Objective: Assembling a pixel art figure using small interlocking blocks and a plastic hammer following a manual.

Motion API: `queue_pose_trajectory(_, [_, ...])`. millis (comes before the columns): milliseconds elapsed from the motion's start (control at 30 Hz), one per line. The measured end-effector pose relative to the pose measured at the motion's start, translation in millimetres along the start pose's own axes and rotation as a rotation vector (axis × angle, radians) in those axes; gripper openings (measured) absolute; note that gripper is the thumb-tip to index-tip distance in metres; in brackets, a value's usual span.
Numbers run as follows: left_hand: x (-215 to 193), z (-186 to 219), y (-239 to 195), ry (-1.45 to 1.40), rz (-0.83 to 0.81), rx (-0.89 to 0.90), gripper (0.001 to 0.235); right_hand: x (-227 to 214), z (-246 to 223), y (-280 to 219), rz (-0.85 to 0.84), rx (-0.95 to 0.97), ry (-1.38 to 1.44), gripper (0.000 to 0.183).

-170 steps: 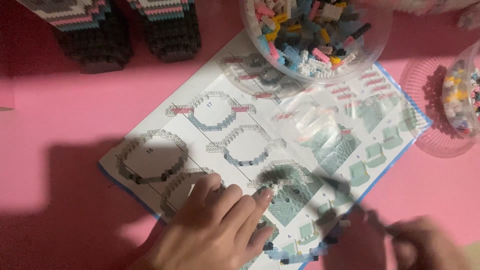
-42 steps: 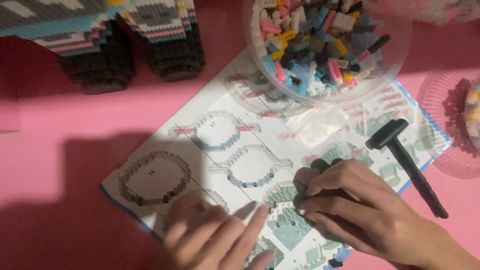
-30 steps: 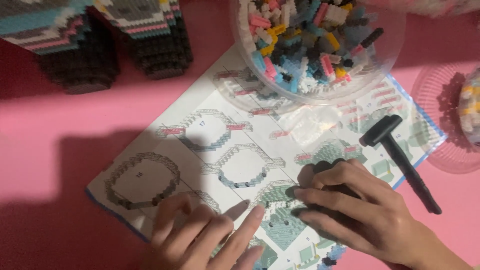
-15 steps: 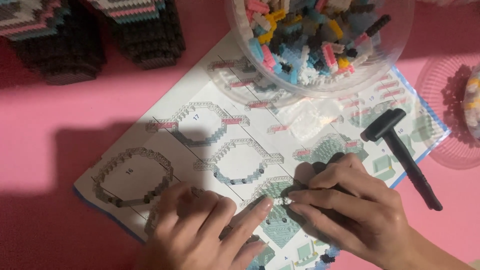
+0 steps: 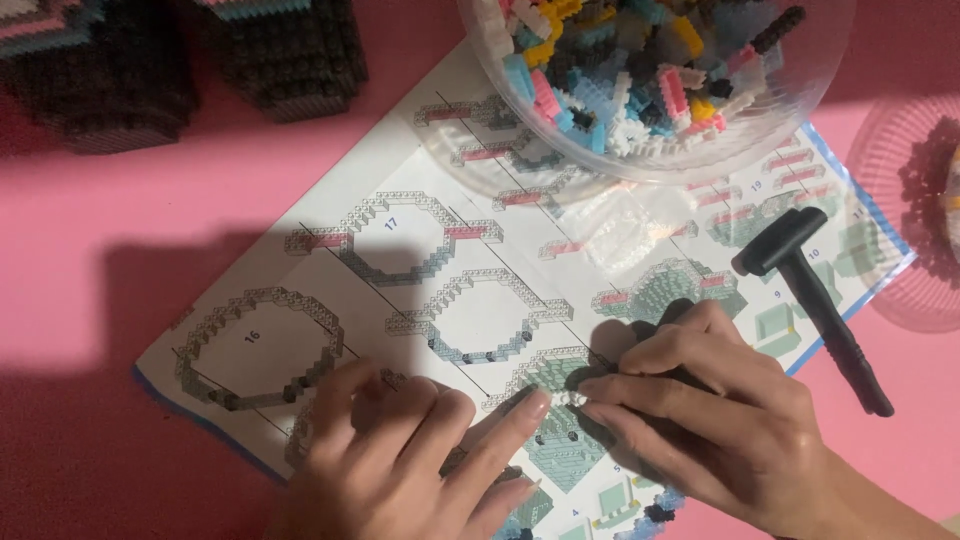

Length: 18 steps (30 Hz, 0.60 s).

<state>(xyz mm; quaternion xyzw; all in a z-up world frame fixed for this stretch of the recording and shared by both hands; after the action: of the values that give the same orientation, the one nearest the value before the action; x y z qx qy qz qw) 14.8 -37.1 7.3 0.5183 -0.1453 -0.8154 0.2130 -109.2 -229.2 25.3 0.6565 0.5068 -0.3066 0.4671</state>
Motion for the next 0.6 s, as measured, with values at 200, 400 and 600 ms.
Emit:
queue_pose_trajectory(200, [0.0, 2.1, -1.5, 0.004, -0.020, -0.023, 0.034, 1.4, 1.0, -1.7, -0.006, 0.006, 0.011, 0.015])
queue_pose_trajectory(400, [0.5, 1.4, -0.4, 0.006, 0.024, -0.012, 0.031, -0.7, -5.6, 0.0, -0.058, -0.076, -0.128, 0.019])
queue_pose_trajectory(600, [-0.4, 3.0, 0.7, 0.017, 0.003, -0.021, 0.029, -8.3, -11.1, 6.2, -0.120, -0.098, -0.124, 0.021])
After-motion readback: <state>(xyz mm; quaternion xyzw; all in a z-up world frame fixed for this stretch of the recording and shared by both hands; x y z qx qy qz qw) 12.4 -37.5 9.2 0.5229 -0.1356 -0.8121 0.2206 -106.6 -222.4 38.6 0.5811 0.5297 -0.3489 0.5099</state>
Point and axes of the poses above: each hand's wrist, its own y-axis towards the middle knuckle, its own x-axis out of the palm, z = x × y, the point moved 3 cm from there along y, towards the middle knuckle, and after that the axes turned 15 degrees about -y, right-handed, at the moved point
